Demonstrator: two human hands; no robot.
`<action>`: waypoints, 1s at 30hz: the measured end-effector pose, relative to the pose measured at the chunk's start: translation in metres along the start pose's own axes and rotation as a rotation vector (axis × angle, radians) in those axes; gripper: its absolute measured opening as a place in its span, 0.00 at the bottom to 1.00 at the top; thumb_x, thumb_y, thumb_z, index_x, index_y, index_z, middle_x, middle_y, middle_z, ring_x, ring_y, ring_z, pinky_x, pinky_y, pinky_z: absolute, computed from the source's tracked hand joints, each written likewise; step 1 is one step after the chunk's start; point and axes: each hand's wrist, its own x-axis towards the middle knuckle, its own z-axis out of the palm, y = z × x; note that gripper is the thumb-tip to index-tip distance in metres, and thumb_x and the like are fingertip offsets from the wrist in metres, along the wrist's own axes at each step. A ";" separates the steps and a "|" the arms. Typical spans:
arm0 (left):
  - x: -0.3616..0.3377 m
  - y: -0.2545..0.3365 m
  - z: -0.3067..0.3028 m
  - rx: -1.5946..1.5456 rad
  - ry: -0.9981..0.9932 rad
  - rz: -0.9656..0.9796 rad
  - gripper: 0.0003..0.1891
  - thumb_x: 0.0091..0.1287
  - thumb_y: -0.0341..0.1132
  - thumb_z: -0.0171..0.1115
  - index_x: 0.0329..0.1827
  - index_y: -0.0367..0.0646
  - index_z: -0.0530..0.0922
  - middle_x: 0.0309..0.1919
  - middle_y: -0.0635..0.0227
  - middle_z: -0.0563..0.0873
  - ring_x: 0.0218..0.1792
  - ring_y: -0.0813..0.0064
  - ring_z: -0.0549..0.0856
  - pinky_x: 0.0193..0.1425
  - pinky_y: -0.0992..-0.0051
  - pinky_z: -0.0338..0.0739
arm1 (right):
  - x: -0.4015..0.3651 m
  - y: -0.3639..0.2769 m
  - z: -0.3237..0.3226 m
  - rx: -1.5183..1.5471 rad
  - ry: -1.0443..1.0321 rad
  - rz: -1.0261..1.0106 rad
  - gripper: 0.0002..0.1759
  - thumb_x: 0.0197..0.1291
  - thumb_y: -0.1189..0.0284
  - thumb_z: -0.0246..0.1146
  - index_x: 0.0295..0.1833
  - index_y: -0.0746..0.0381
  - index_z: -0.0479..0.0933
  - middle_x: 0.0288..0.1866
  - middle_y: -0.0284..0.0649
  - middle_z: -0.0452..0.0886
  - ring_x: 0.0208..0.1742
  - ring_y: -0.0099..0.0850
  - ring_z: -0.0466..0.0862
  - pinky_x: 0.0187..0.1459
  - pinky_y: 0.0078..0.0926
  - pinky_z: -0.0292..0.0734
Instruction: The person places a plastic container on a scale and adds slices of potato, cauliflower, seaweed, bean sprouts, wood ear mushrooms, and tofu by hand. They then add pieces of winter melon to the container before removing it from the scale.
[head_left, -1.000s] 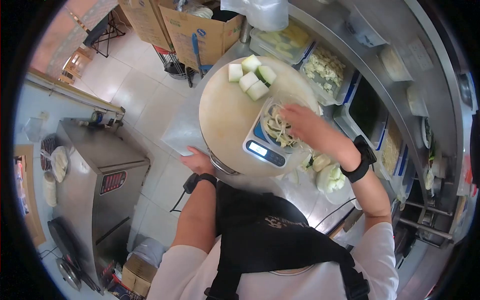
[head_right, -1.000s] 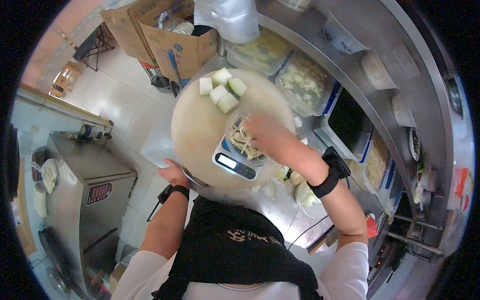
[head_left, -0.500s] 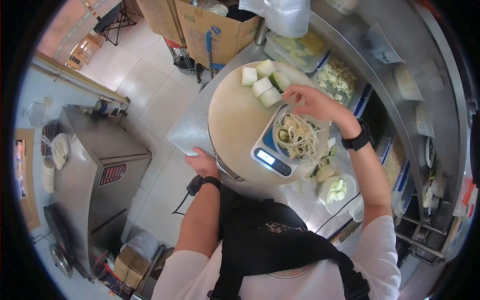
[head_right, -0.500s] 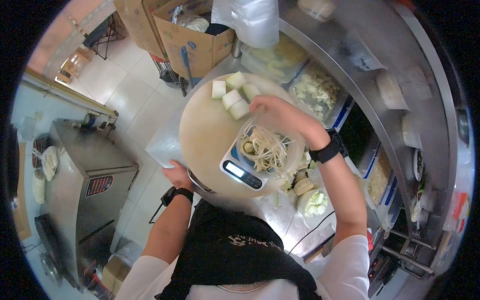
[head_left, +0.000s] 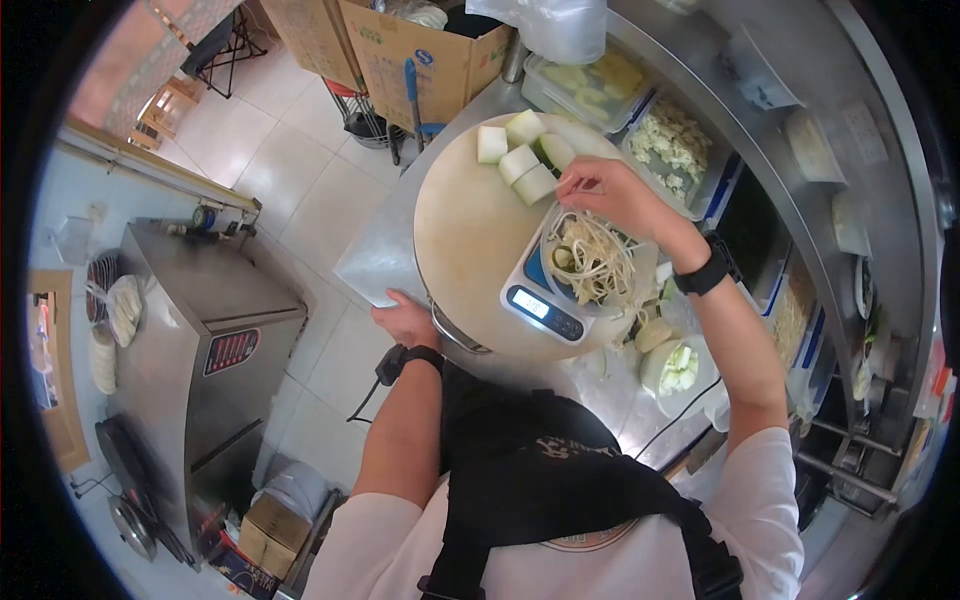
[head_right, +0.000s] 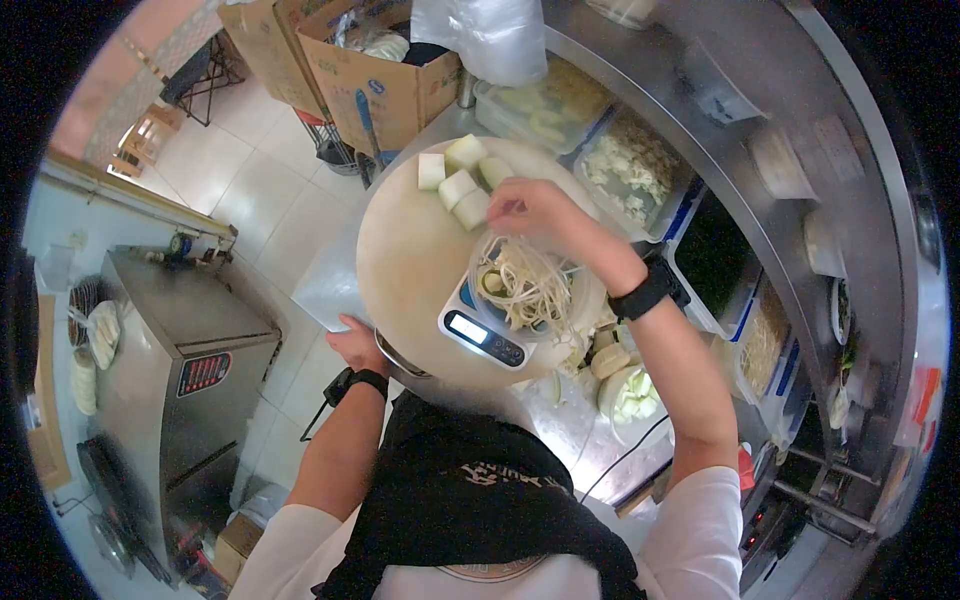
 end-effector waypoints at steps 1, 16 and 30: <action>0.001 0.000 0.000 0.000 -0.001 0.000 0.26 0.66 0.47 0.47 0.51 0.25 0.65 0.47 0.39 0.72 0.48 0.42 0.74 0.52 0.55 0.70 | -0.005 -0.005 -0.001 0.000 0.000 0.001 0.08 0.51 0.80 0.63 0.38 0.66 0.75 0.36 0.33 0.77 0.40 0.26 0.77 0.44 0.23 0.71; 0.003 -0.007 0.006 0.038 0.000 -0.007 0.25 0.66 0.48 0.48 0.49 0.28 0.66 0.44 0.40 0.73 0.44 0.42 0.76 0.47 0.54 0.73 | -0.150 -0.014 0.022 -0.153 0.295 0.388 0.13 0.51 0.72 0.65 0.40 0.64 0.71 0.34 0.37 0.72 0.28 0.24 0.74 0.31 0.23 0.70; -0.002 -0.002 0.005 0.040 0.065 -0.012 0.27 0.64 0.51 0.49 0.48 0.29 0.68 0.43 0.42 0.75 0.42 0.44 0.78 0.46 0.56 0.74 | -0.106 -0.021 0.026 -0.214 0.418 0.221 0.10 0.49 0.84 0.58 0.33 0.65 0.64 0.25 0.34 0.66 0.26 0.23 0.66 0.30 0.20 0.64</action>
